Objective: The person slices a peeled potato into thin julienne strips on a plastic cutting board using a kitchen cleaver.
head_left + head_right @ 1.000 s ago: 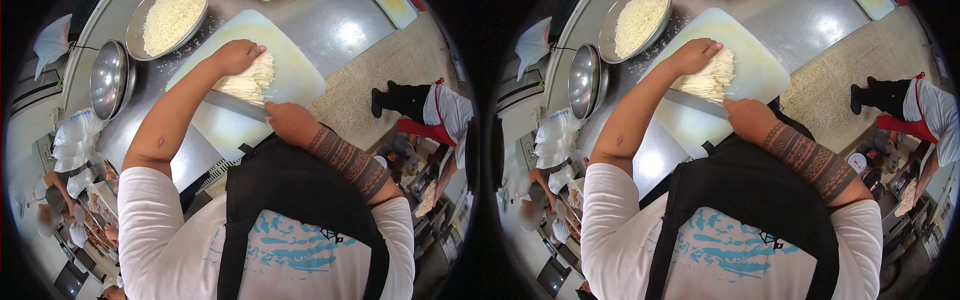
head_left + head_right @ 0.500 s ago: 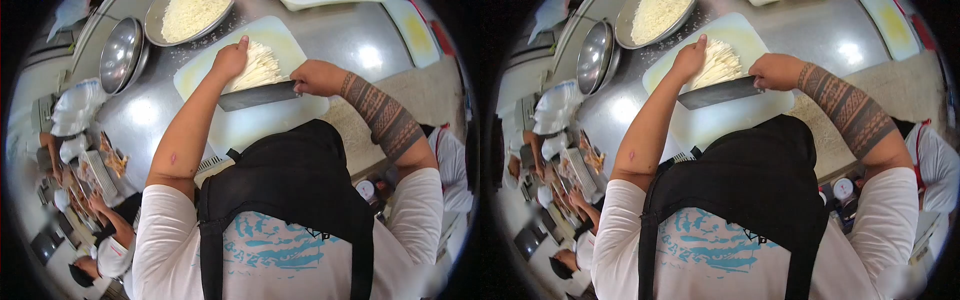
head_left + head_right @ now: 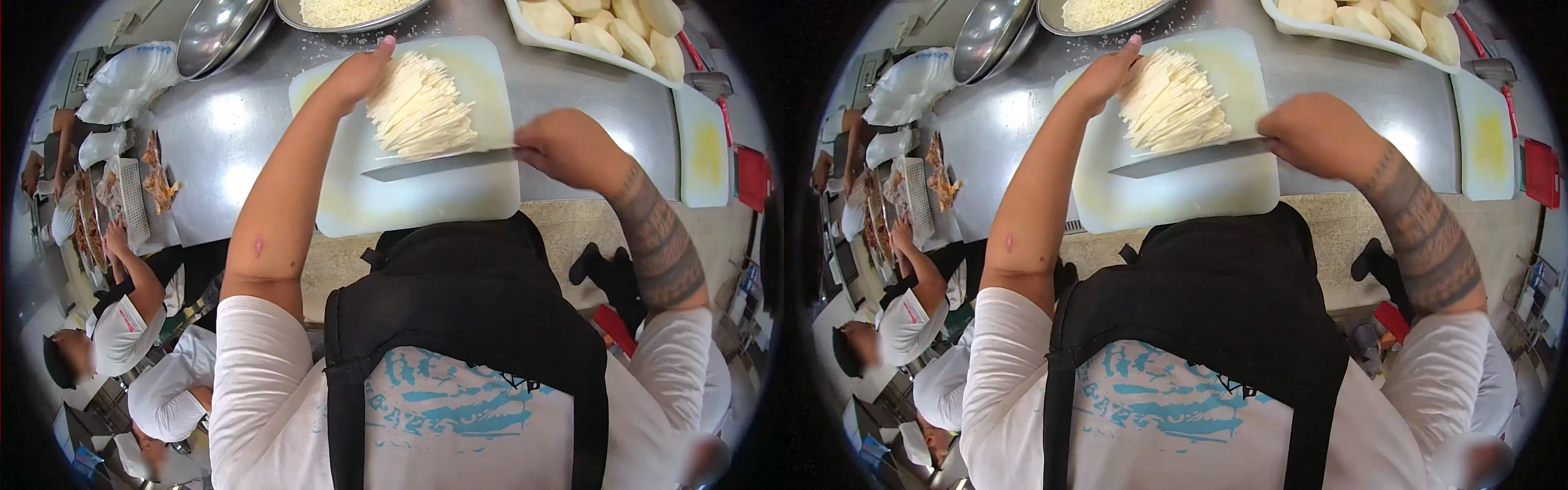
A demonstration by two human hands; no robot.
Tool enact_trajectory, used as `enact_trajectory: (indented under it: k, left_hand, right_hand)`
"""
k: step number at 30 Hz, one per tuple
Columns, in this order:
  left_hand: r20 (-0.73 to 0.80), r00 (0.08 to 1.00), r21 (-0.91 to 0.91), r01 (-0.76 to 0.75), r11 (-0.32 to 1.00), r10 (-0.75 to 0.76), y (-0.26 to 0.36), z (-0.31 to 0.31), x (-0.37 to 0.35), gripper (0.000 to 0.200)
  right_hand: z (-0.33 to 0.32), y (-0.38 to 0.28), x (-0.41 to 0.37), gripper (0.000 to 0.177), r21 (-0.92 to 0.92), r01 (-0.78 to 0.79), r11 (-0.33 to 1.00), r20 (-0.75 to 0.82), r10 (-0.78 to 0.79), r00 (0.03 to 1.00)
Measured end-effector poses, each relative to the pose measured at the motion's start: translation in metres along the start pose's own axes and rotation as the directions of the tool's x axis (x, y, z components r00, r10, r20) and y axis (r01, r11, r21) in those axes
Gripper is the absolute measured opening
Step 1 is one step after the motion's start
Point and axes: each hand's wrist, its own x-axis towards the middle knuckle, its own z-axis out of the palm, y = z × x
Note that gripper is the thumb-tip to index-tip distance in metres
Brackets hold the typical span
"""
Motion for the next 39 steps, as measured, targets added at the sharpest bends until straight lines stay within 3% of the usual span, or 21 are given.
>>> enact_trajectory:
  k: [1,3,4,5,6,7,8,9,10,11,13,14,16,26,28,31,33,36,37,39]
  left_hand:
    - [0.000,1.000,-0.006,-0.004,1.000,0.004,-0.004,-0.005,0.001,0.091]
    - [0.142,0.989,-0.100,-0.027,0.995,0.041,-0.013,-0.014,0.003,0.085]
    - [0.141,0.989,-0.103,-0.031,0.994,0.046,-0.012,-0.019,0.001,0.085]
    - [0.237,0.969,-0.065,-0.054,0.996,0.068,-0.011,-0.023,-0.005,0.082]
    - [0.332,0.940,-0.029,-0.079,0.996,0.085,-0.008,-0.025,-0.010,0.082]
    - [0.335,0.938,-0.026,-0.087,0.996,0.091,-0.007,-0.023,-0.017,0.082]
    - [0.388,0.905,-0.003,-0.190,0.982,0.177,-0.007,-0.020,-0.023,0.091]
    - [0.442,0.860,0.015,-0.291,0.956,0.255,-0.005,-0.016,-0.030,0.103]
    - [0.445,0.857,0.018,-0.299,0.954,0.260,-0.004,-0.011,-0.036,0.103]
    - [0.376,0.882,0.170,-0.367,0.914,0.284,-0.002,-0.005,-0.043,0.114]
    - [0.222,0.884,0.501,-0.466,0.729,0.412,-0.011,0.012,-0.044,0.141]
    - [0.225,0.882,0.503,-0.469,0.726,0.414,-0.021,0.018,-0.039,0.141]
    - [0.186,0.891,0.616,-0.434,0.658,0.414,-0.024,0.026,-0.044,0.146]
    - [0.133,0.909,0.630,-0.385,0.675,0.394,-0.057,0.011,-0.069,0.148]
    - [0.156,0.947,0.626,-0.316,0.713,0.282,-0.061,0.005,-0.077,0.150]
    - [0.156,0.951,0.672,-0.301,0.677,0.267,-0.066,0.004,-0.081,0.152]
    - [0.142,0.949,0.698,-0.298,0.651,0.283,-0.067,0.005,-0.082,0.153]
    - [0.123,0.947,0.738,-0.286,0.611,0.295,-0.067,0.006,-0.084,0.155]
    - [0.117,0.950,0.751,-0.274,0.601,0.288,-0.068,0.005,-0.085,0.155]
    - [0.126,0.951,0.744,-0.279,0.607,0.283,-0.071,0.001,-0.089,0.154]
  right_hand:
    - [-0.001,0.002,-0.018,0.015,0.033,-0.028,0.999,-0.010,0.029,1.000]
    - [-0.006,0.003,-0.050,0.015,0.062,-0.059,0.996,-0.021,0.061,0.998]
    - [-0.009,0.001,-0.062,0.015,0.146,-0.211,0.966,0.019,0.211,0.977]
    - [-0.010,-0.002,-0.071,0.015,0.225,-0.360,0.906,0.069,0.353,0.933]
    - [-0.007,-0.004,-0.077,0.015,0.223,-0.363,0.905,0.066,0.357,0.932]
    - [0.003,-0.008,-0.081,0.019,0.407,-0.426,0.808,0.004,0.465,0.885]
    - [0.014,-0.011,-0.083,0.022,0.580,-0.449,0.680,-0.037,0.572,0.819]
    - [0.029,-0.014,-0.080,0.022,0.580,-0.450,0.679,-0.043,0.578,0.815]
    - [0.045,-0.018,-0.074,0.028,0.604,-0.404,0.687,-0.147,0.594,0.791]
    - [0.055,-0.022,-0.067,0.033,0.623,-0.356,0.697,-0.247,0.606,0.756]
    - [0.060,-0.044,-0.043,0.036,0.640,-0.387,0.664,-0.228,0.645,0.729]
    - [0.063,-0.053,-0.031,0.040,0.655,-0.418,0.630,-0.204,0.680,0.705]
    - [0.089,-0.060,-0.014,0.041,0.615,-0.413,0.671,-0.240,0.659,0.713]
    - [0.116,-0.132,0.007,0.046,0.488,-0.451,0.747,-0.208,0.601,0.772]
    - [0.115,-0.137,0.006,0.046,0.472,-0.440,0.764,-0.217,0.584,0.782]
    - [0.101,-0.139,0.004,0.046,0.474,-0.423,0.772,-0.235,0.574,0.785]
    - [0.096,-0.142,0.003,0.045,0.464,-0.385,0.798,-0.337,0.560,0.757]
    - [0.107,-0.148,0.011,0.046,0.456,-0.351,0.818,-0.372,0.533,0.760]
    - [0.110,-0.154,0.015,0.046,0.456,-0.353,0.817,-0.371,0.536,0.758]
    - [0.116,-0.169,0.023,0.046,0.436,-0.455,0.776,-0.218,0.582,0.783]
